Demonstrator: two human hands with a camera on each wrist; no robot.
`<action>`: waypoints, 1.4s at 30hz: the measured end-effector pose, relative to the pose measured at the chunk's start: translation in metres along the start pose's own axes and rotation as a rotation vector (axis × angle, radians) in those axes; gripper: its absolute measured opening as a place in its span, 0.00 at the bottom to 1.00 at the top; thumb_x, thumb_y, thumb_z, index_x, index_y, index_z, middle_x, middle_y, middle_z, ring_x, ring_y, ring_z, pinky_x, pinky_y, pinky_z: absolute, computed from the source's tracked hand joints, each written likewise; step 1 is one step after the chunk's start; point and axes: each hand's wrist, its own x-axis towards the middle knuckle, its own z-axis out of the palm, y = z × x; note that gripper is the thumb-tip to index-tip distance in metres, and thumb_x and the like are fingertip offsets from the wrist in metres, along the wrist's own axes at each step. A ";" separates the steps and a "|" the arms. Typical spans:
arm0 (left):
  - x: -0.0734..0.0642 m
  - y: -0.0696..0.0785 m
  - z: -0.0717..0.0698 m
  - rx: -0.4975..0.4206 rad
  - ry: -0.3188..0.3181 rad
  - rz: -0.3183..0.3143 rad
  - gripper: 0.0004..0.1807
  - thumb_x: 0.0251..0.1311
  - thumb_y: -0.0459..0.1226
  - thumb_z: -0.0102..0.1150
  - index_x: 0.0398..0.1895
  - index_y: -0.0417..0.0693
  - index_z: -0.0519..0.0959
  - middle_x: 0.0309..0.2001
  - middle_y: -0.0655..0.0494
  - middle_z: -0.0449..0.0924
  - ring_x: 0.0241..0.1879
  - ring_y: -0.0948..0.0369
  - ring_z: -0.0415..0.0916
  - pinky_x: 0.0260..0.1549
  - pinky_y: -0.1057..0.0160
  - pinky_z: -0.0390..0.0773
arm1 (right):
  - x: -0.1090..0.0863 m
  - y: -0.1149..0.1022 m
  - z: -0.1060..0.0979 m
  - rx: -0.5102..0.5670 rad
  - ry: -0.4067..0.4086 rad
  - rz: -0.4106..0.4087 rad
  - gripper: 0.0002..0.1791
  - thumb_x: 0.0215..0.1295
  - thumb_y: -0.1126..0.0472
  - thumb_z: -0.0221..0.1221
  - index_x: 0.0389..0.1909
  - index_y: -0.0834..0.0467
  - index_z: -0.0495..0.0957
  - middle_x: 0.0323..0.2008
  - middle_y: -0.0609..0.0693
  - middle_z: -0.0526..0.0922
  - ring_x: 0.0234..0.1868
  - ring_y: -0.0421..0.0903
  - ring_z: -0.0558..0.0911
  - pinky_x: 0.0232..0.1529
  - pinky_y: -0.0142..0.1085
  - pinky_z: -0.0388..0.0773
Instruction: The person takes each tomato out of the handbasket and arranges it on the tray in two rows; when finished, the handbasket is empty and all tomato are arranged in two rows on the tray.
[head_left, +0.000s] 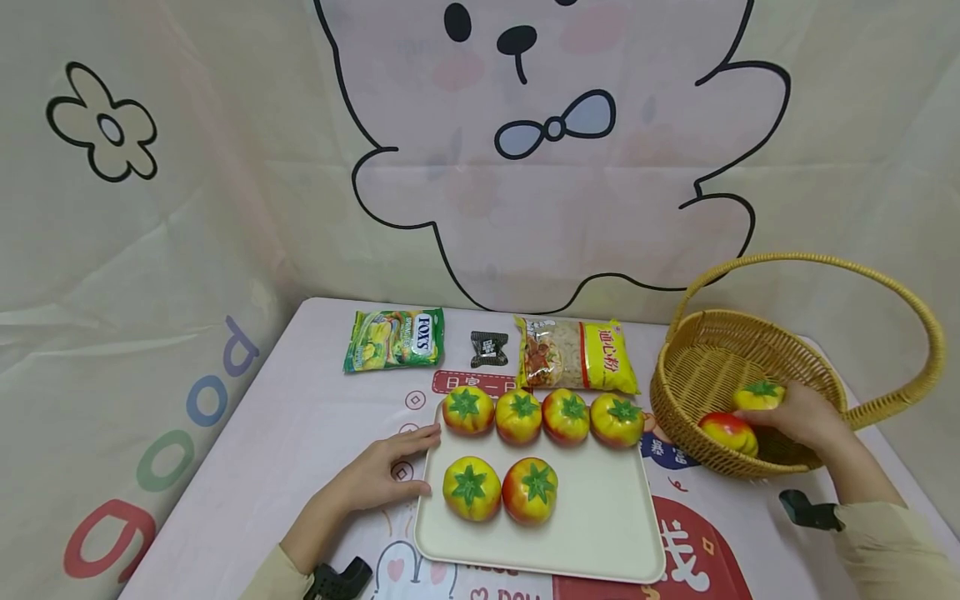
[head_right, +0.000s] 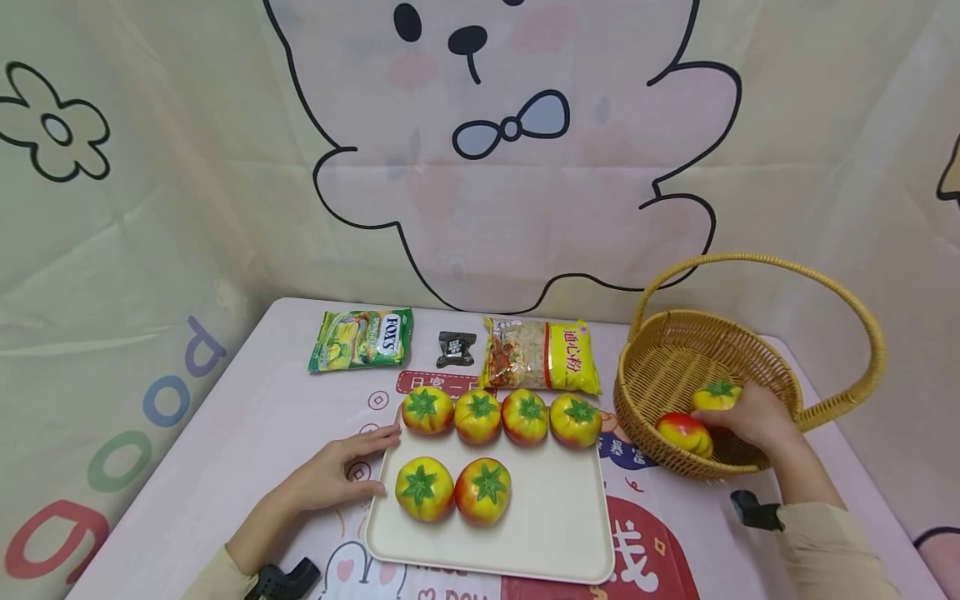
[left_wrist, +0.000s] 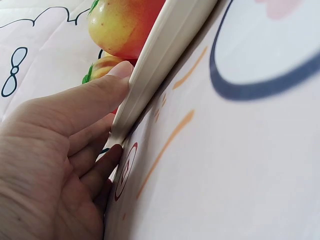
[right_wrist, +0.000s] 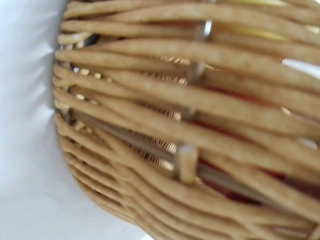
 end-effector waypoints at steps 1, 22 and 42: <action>0.000 0.000 0.000 -0.001 0.000 -0.001 0.39 0.48 0.53 0.68 0.65 0.53 0.71 0.69 0.69 0.62 0.71 0.56 0.55 0.70 0.48 0.55 | 0.000 0.000 0.001 0.008 0.017 -0.012 0.49 0.57 0.40 0.62 0.54 0.81 0.58 0.40 0.73 0.72 0.36 0.60 0.73 0.33 0.44 0.76; 0.001 -0.002 0.000 0.006 -0.002 0.000 0.38 0.49 0.54 0.68 0.65 0.53 0.71 0.69 0.70 0.62 0.71 0.58 0.55 0.70 0.49 0.56 | -0.035 -0.062 0.015 0.185 0.165 -0.242 0.50 0.57 0.49 0.66 0.72 0.60 0.48 0.57 0.72 0.63 0.51 0.68 0.67 0.43 0.65 0.74; 0.000 -0.001 0.000 0.010 0.001 0.000 0.39 0.49 0.54 0.68 0.65 0.54 0.71 0.69 0.70 0.62 0.71 0.57 0.56 0.69 0.48 0.56 | -0.073 -0.114 0.078 0.386 0.169 -0.399 0.47 0.49 0.61 0.71 0.69 0.52 0.57 0.60 0.54 0.66 0.46 0.27 0.67 0.41 0.18 0.73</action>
